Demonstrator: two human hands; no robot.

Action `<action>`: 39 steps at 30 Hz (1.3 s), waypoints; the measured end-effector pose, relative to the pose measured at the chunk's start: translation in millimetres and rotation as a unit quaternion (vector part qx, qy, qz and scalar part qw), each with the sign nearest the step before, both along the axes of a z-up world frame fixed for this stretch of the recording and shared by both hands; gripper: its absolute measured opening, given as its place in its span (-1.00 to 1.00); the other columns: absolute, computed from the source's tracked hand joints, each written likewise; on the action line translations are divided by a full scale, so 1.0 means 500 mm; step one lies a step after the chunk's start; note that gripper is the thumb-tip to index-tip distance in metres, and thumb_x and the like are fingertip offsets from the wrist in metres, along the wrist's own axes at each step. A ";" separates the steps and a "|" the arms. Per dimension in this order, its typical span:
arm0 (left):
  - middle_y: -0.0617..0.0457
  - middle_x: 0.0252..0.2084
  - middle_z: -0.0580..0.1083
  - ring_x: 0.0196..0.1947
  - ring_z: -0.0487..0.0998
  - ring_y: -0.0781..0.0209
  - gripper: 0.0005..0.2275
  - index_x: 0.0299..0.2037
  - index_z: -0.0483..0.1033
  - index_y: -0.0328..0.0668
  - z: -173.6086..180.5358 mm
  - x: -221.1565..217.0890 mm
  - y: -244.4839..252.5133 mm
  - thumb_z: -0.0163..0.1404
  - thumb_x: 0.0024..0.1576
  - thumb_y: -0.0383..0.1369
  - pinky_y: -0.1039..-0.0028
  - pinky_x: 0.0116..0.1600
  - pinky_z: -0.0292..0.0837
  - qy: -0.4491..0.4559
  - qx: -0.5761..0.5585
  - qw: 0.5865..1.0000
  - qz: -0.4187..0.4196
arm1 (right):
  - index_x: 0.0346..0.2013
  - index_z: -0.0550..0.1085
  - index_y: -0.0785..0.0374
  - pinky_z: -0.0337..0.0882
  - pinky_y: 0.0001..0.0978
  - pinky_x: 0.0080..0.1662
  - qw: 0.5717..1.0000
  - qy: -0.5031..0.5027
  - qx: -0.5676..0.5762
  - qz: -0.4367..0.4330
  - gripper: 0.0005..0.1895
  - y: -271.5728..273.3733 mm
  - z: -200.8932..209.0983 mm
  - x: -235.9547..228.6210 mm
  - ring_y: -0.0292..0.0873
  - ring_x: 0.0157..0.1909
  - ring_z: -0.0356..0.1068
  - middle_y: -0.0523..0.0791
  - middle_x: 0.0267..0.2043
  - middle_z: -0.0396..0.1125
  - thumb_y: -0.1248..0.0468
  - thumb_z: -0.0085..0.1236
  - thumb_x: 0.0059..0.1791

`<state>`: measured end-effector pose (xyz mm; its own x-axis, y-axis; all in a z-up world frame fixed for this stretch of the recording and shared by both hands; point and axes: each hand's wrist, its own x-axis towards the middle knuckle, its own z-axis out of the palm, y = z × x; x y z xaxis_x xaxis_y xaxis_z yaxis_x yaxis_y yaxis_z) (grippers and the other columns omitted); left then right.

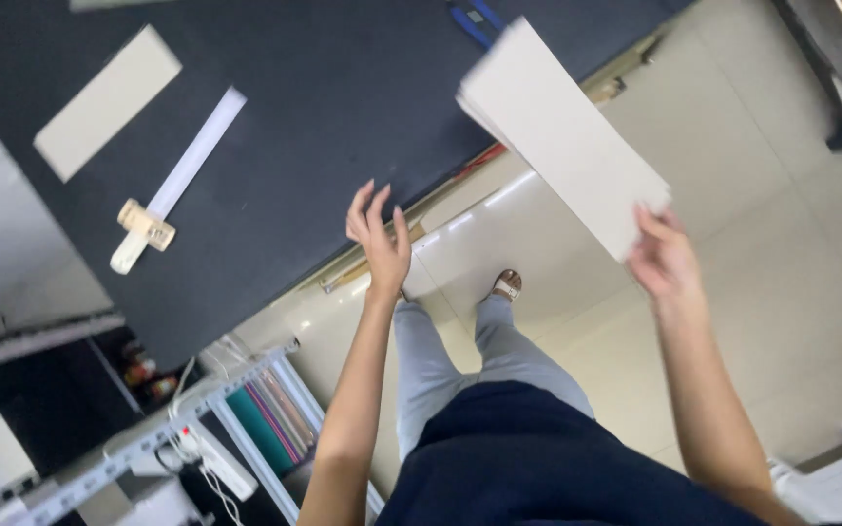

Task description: Measuring cardboard with a ruler and cutting it into pieces using a utility knife.

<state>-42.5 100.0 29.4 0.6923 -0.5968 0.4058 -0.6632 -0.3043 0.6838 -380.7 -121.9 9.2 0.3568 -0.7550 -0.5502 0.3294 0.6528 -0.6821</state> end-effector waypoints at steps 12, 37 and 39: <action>-0.04 0.29 0.22 0.32 0.20 -0.05 -0.74 0.14 0.41 -0.02 0.034 0.312 0.518 -0.16 0.27 -0.31 0.01 0.32 -0.04 0.023 0.067 0.969 0.236 | -0.07 0.37 0.31 0.65 -0.07 -0.12 0.969 0.115 -0.211 -0.049 -0.49 -0.091 -0.184 0.729 0.01 -0.11 0.60 0.11 -0.05 0.51 0.52 0.37 -0.24; -0.01 0.01 0.51 -0.04 0.55 -0.07 -0.75 -0.04 0.50 -0.04 -0.130 0.782 0.735 -0.11 0.10 -0.33 0.19 -0.04 0.38 0.117 0.218 0.946 0.210 | 0.29 0.42 0.04 -0.29 0.27 0.24 0.485 0.332 -0.665 0.461 -0.13 0.233 0.117 0.881 0.21 0.46 -0.12 0.13 0.42 0.00 -0.15 0.38 -0.26; 0.00 -0.16 0.55 -0.16 0.58 -0.07 -0.82 -0.14 0.45 0.01 -0.051 0.778 0.817 -0.07 0.08 -0.25 0.20 -0.08 0.38 0.178 0.173 0.921 0.300 | 0.30 0.41 0.01 -0.26 0.23 0.25 0.456 0.265 -0.686 0.501 -0.18 0.313 0.123 0.960 0.15 0.50 -0.12 0.07 0.48 -0.02 -0.12 0.36 -0.22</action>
<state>346.5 508.6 4.1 0.9919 -0.1151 -0.0541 -0.0573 -0.7839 0.6182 99.3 34.7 70.8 0.9923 -0.1231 -0.0137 -0.1142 -0.8672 -0.4847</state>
